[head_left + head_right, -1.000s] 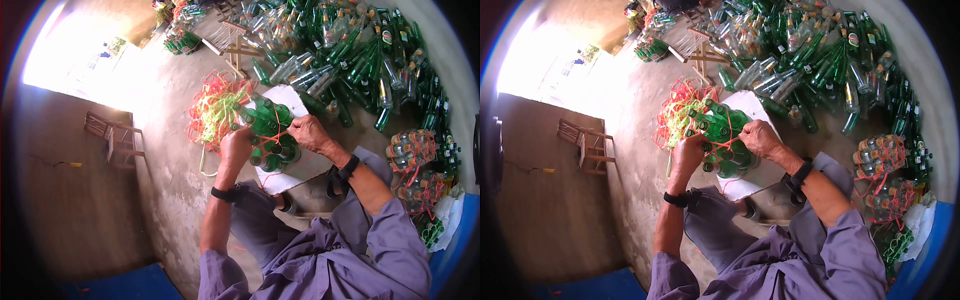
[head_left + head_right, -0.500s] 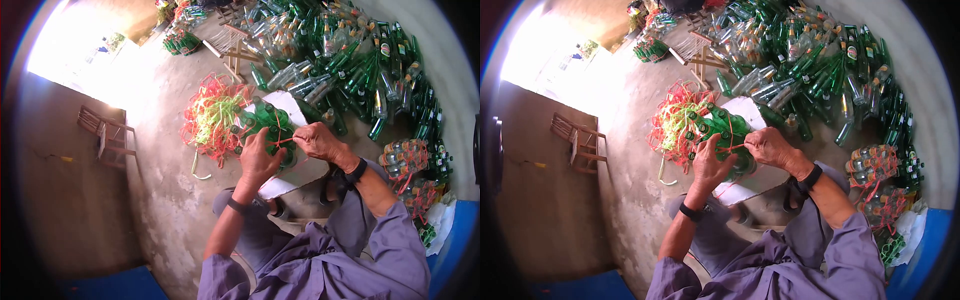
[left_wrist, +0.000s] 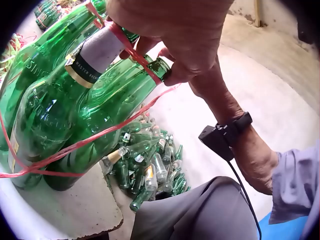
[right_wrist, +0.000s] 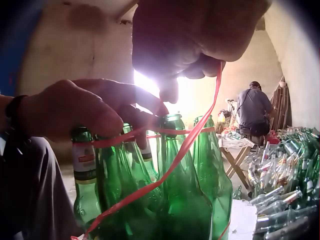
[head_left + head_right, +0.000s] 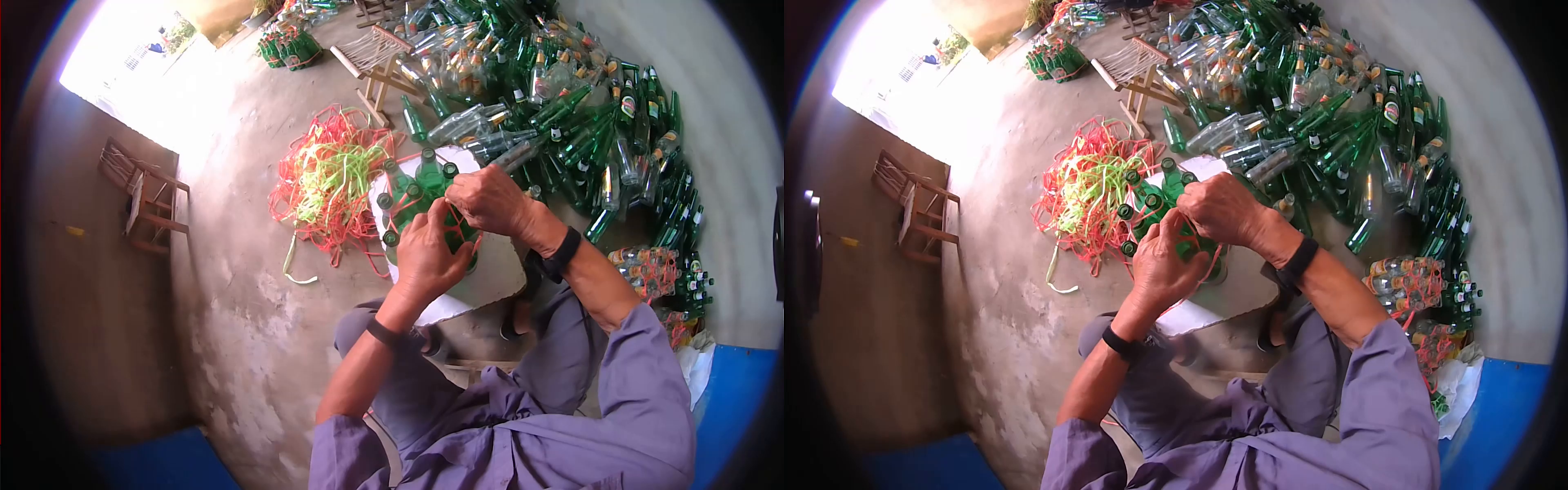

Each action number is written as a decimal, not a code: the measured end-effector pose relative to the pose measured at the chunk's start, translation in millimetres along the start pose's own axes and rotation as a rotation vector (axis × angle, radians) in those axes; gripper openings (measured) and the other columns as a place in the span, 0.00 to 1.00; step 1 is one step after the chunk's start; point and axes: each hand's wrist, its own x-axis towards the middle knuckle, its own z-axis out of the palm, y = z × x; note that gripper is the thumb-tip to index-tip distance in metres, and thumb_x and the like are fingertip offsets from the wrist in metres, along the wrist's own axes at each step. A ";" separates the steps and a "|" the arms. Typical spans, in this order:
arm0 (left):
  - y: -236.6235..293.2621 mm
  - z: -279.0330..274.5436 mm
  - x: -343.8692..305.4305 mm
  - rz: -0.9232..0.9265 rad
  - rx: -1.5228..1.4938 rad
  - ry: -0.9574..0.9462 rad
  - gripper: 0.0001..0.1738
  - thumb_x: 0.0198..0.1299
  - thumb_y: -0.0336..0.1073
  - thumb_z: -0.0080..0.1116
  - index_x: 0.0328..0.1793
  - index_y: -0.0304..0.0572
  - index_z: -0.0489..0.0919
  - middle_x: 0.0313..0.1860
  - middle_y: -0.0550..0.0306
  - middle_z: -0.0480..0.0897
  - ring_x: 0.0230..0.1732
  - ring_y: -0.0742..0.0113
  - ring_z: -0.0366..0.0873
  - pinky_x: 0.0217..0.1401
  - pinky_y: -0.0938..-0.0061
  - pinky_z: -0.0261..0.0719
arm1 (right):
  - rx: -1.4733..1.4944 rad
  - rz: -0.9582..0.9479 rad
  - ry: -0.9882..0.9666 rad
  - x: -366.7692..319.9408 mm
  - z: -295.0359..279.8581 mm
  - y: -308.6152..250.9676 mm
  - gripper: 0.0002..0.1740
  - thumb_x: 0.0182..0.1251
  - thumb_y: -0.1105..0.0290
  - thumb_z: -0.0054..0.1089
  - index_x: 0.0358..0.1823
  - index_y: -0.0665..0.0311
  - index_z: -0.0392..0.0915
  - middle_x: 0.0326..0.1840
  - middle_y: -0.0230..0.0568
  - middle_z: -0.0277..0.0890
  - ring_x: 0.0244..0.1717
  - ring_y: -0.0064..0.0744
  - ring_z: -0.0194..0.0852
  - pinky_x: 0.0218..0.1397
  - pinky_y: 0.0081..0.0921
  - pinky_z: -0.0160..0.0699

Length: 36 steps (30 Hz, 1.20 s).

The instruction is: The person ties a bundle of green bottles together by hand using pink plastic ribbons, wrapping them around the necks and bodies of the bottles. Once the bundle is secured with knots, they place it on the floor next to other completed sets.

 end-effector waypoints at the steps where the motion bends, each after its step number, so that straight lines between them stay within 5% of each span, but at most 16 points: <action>1: -0.9 0.2 -0.1 0.005 -0.017 0.013 0.45 0.50 0.43 0.70 0.75 0.39 0.64 0.47 0.44 0.82 0.53 0.44 0.78 0.60 0.53 0.74 | 0.001 0.013 -0.007 5.3 4.0 1.9 0.07 0.57 0.70 0.65 0.26 0.61 0.75 0.24 0.41 0.73 0.27 0.47 0.79 0.29 0.41 0.76; 7: 9.9 -7.8 2.8 -0.112 -0.087 -0.006 0.46 0.47 0.40 0.70 0.75 0.40 0.65 0.51 0.49 0.87 0.60 0.46 0.78 0.64 0.56 0.76 | 0.186 0.372 -0.075 13.7 26.9 19.5 0.09 0.57 0.69 0.69 0.25 0.67 0.81 0.25 0.50 0.82 0.31 0.55 0.84 0.35 0.45 0.81; 10: 9.2 -7.7 2.0 -0.093 -0.062 -0.014 0.45 0.47 0.41 0.69 0.74 0.40 0.66 0.49 0.51 0.87 0.60 0.46 0.78 0.64 0.55 0.77 | 0.267 0.472 -0.062 8.2 36.5 27.2 0.08 0.54 0.70 0.73 0.27 0.67 0.84 0.24 0.52 0.82 0.29 0.51 0.84 0.35 0.41 0.81; 15: 9.6 -8.7 2.5 -0.110 -0.039 -0.043 0.44 0.47 0.43 0.69 0.73 0.41 0.68 0.49 0.52 0.88 0.59 0.47 0.78 0.63 0.56 0.77 | 0.503 0.765 -0.040 -0.2 37.5 27.9 0.11 0.51 0.69 0.77 0.28 0.70 0.85 0.24 0.47 0.84 0.28 0.30 0.83 0.35 0.31 0.81; 28: 7.4 -5.6 2.8 -0.153 0.003 -0.062 0.42 0.47 0.44 0.69 0.71 0.41 0.71 0.53 0.49 0.86 0.61 0.49 0.78 0.65 0.58 0.76 | 1.017 0.835 0.077 -37.2 54.6 44.8 0.09 0.60 0.70 0.73 0.34 0.69 0.87 0.31 0.33 0.86 0.33 0.19 0.79 0.40 0.23 0.80; 30: 10.3 -7.0 4.6 -0.142 0.005 -0.070 0.42 0.48 0.44 0.69 0.71 0.41 0.71 0.53 0.49 0.86 0.62 0.49 0.78 0.65 0.58 0.76 | 1.159 0.946 0.100 -40.5 56.1 38.3 0.08 0.64 0.68 0.73 0.36 0.65 0.87 0.28 0.26 0.81 0.25 0.12 0.69 0.28 0.16 0.67; 33: 12.6 -6.5 4.2 -0.130 0.013 -0.072 0.41 0.48 0.45 0.69 0.71 0.40 0.72 0.54 0.49 0.86 0.62 0.49 0.78 0.66 0.58 0.76 | 1.431 1.036 0.149 -45.5 61.4 26.2 0.10 0.68 0.65 0.72 0.39 0.64 0.87 0.26 0.23 0.79 0.21 0.09 0.62 0.22 0.12 0.56; 36: 8.1 -3.4 2.7 -0.125 0.018 -0.059 0.41 0.49 0.46 0.69 0.70 0.40 0.72 0.55 0.48 0.86 0.63 0.49 0.77 0.67 0.58 0.75 | 1.518 1.098 0.179 -46.4 69.4 19.5 0.10 0.70 0.64 0.70 0.41 0.64 0.86 0.24 0.20 0.77 0.18 0.08 0.60 0.19 0.12 0.53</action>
